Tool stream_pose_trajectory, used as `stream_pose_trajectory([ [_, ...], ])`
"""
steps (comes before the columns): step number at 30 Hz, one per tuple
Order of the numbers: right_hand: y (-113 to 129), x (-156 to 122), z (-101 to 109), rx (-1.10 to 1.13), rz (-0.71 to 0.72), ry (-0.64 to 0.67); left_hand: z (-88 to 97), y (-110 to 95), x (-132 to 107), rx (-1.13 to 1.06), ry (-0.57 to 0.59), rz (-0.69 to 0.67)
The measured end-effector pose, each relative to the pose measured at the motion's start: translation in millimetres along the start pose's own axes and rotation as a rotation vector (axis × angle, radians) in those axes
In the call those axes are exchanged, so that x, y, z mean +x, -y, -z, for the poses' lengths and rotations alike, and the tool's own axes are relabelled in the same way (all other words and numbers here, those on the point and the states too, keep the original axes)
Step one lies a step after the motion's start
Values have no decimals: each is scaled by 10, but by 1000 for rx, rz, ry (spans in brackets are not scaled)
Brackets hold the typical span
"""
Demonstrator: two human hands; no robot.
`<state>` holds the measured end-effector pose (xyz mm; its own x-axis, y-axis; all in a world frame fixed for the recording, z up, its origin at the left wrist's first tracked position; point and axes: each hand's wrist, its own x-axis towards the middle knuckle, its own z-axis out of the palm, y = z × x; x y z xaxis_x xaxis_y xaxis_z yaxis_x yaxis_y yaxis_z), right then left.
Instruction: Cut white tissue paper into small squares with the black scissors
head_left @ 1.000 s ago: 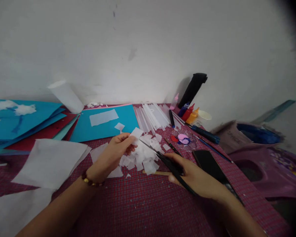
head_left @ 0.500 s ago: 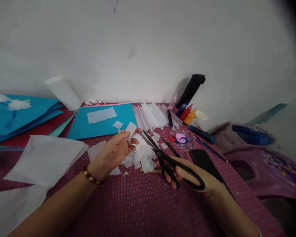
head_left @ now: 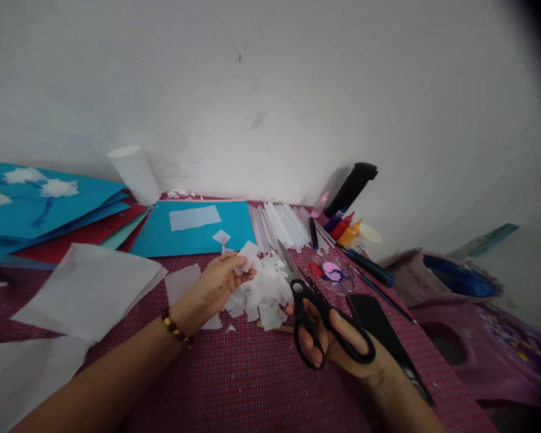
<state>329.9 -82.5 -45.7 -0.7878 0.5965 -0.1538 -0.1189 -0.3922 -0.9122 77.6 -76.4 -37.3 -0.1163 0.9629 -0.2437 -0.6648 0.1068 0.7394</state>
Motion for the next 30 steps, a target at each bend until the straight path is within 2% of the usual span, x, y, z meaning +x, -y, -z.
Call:
stream_pose_trajectory([
  [4,209,8,-102,-417,56,-78,10,-15,4,345,-122,-97],
  [6,276,24,-145,-511,31,-88,15,-31,5,421,-134,-105],
  [9,296,41,-168,-518,1,-126,24,-50,6,474,-99,-92],
  [12,278,47,-155,-564,-22,-144,26,-48,0,543,-16,-64],
  [16,275,55,-133,-663,-48,-145,-4,-24,-32,694,73,-92],
  [19,271,52,-129,-682,-55,-155,-25,-1,-58,758,75,-114],
  [30,228,52,-122,-677,-55,-147,-112,63,-121,731,110,-58],
])
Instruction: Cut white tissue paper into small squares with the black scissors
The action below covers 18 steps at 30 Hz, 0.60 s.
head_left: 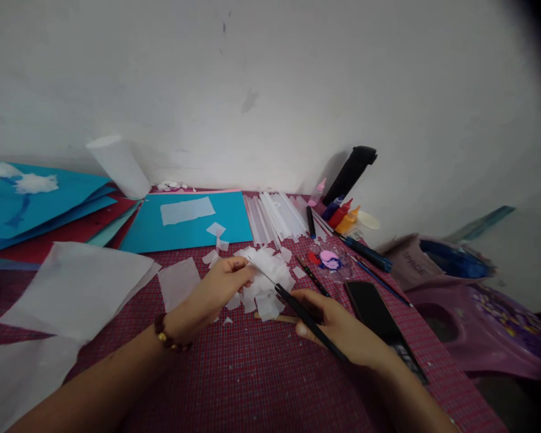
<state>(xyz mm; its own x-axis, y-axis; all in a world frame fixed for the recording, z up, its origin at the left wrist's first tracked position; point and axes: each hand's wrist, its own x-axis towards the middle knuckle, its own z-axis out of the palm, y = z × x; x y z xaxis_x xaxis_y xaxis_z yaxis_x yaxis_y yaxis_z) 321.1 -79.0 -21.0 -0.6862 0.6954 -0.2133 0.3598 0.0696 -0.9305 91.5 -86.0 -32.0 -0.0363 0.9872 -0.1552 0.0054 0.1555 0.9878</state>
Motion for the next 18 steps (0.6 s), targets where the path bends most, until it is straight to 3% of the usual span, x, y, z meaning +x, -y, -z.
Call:
stream_pose_trajectory([
  [10,-18,25,-33,49,-42,-50,49,20,28,-5,16,0],
  [14,-28,16,-4,5,9,-48,119,-35,55,-61,-70,14],
  [18,-59,-35,63,47,114,38,174,-65,70,-81,-121,-46],
])
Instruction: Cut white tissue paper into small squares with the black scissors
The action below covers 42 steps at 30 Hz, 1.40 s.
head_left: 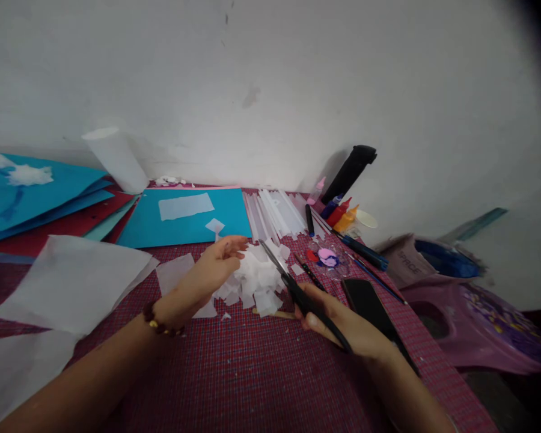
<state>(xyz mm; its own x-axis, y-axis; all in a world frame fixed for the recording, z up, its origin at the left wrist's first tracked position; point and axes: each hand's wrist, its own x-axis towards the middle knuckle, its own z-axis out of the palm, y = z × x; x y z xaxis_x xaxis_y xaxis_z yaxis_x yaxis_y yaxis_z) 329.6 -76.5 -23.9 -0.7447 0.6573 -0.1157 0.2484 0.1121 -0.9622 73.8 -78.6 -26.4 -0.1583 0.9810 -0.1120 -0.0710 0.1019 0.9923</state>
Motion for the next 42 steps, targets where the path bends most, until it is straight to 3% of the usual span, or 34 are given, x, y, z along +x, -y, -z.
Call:
stream_pose_trajectory([
  [5,-94,-42,32,148,-6,72,11,51,14,13,8,-10],
  [9,-156,-36,18,308,8,46,56,6,34,-10,-27,-52],
  [15,-123,-35,-19,761,-218,167,194,-302,-2,-126,-34,-51],
  [21,-125,-59,-110,847,-186,267,130,-409,-75,5,91,-59],
  [26,-245,-35,-149,869,-134,300,-42,-305,-31,87,371,48],
  [28,-273,-24,-170,868,-122,312,-107,-234,3,109,431,46],
  [32,-244,-30,-170,843,-83,312,-192,-132,48,429,337,-123],
  [35,-178,-67,-107,863,37,266,-160,-168,73,602,267,-162],
  [38,-137,-93,-32,859,122,185,7,-308,118,775,197,-189],
  [42,-139,-75,-14,760,112,155,436,-597,62,951,127,-178],
])
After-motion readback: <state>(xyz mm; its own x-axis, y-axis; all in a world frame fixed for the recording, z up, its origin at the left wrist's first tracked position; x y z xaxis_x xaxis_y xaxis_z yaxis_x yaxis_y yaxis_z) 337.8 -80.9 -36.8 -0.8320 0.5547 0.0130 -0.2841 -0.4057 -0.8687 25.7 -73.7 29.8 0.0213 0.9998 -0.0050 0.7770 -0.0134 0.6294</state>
